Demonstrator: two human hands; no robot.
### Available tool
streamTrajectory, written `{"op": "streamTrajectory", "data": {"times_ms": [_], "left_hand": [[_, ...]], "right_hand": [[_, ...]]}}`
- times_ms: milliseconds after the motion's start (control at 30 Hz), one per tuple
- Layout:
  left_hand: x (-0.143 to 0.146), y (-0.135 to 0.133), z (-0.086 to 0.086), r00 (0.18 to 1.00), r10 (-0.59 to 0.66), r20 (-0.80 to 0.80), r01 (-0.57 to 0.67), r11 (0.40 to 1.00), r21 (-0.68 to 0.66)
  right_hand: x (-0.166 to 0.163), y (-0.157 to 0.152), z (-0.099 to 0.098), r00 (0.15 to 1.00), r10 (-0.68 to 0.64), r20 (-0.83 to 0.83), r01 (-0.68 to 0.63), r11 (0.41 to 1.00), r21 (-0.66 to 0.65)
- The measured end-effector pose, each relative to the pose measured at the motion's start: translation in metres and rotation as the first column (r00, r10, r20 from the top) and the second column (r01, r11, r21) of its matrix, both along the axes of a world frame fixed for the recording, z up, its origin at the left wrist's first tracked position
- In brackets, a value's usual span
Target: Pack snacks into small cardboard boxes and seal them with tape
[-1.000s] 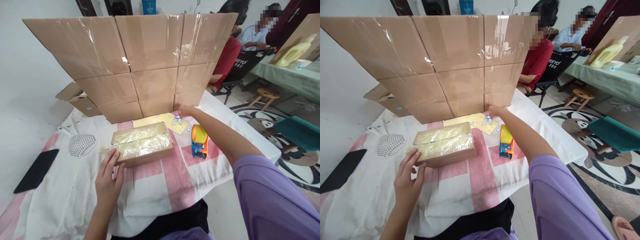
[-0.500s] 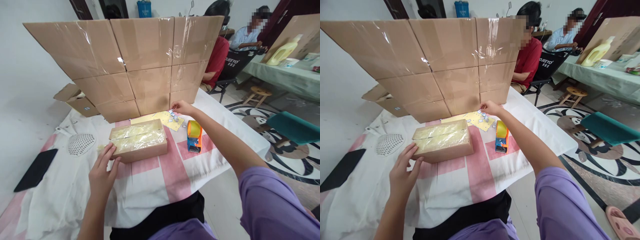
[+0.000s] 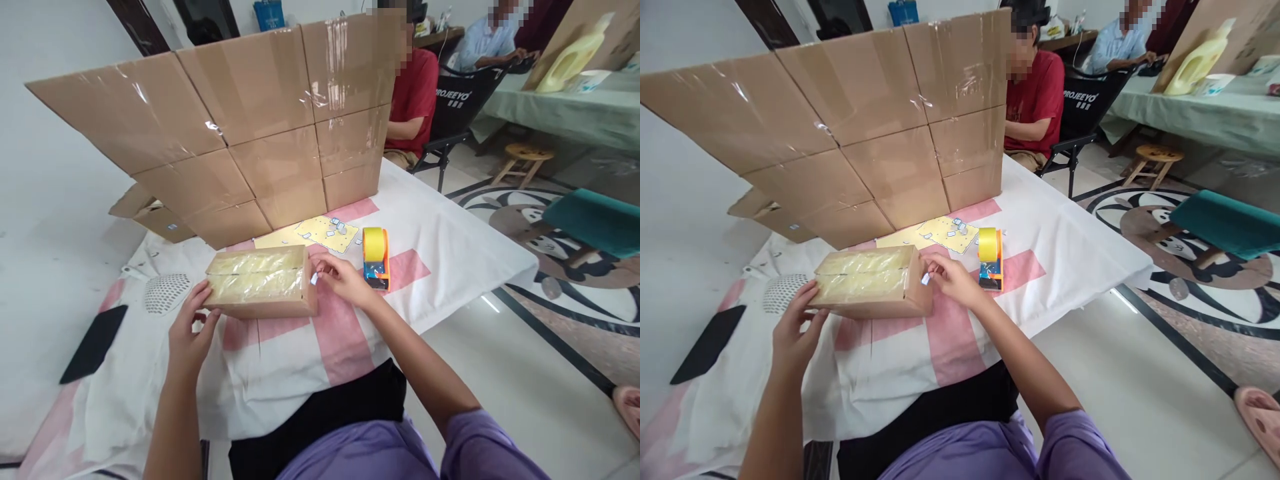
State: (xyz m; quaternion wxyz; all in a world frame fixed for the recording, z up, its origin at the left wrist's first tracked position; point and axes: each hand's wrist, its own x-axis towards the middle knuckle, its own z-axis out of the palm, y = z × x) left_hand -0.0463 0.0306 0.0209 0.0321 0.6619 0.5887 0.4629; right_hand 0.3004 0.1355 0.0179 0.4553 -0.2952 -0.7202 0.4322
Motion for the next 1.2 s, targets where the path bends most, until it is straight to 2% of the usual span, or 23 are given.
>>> {"op": "streamTrajectory", "data": {"times_ms": [100, 300, 400, 467, 533, 667, 833, 900, 1200], "left_hand": [[0.003, -0.001, 0.0, 1.0, 0.019, 0.007, -0.019, 1.0, -0.012], [0.001, 0.001, -0.001, 1.0, 0.028, 0.006, -0.027, 0.999, -0.047], [0.004, 0.003, 0.0, 0.999, 0.033, -0.001, -0.033, 0.998, -0.045], [0.007, 0.003, 0.001, 0.999, 0.046, -0.006, -0.046, 0.998, -0.032], [0.01, 0.002, 0.001, 0.999, 0.052, -0.005, -0.052, 0.998, -0.033], [0.013, 0.0, -0.002, 0.998, 0.053, 0.016, -0.052, 0.997, -0.048], [0.013, 0.001, -0.003, 0.997, 0.074, 0.015, -0.074, 0.996, -0.043], [0.014, 0.002, -0.003, 0.997, 0.078, 0.019, -0.077, 0.996, -0.045], [0.008, 0.003, -0.005, 0.997, 0.074, -0.005, -0.074, 0.996, -0.048]], "right_hand": [[-0.007, -0.001, -0.009, 0.998, 0.027, -0.057, -0.028, 0.999, -0.022], [-0.016, -0.005, -0.012, 0.997, -0.012, -0.081, 0.007, 0.998, -0.058], [-0.027, -0.015, -0.015, 0.979, -0.202, -0.022, 0.199, 0.976, -0.089], [-0.036, -0.027, -0.017, 0.927, -0.375, -0.001, 0.373, 0.921, -0.117], [-0.044, -0.039, -0.018, 0.89, -0.454, -0.025, 0.444, 0.88, -0.17], [-0.053, -0.057, -0.016, 0.902, -0.422, -0.09, 0.385, 0.882, -0.271], [-0.045, -0.056, -0.016, 0.952, -0.283, -0.116, 0.254, 0.943, -0.216], [-0.04, -0.054, -0.02, 0.961, -0.248, -0.126, 0.216, 0.95, -0.224], [-0.038, -0.047, -0.034, 0.923, -0.283, -0.261, 0.19, 0.924, -0.331]]}}
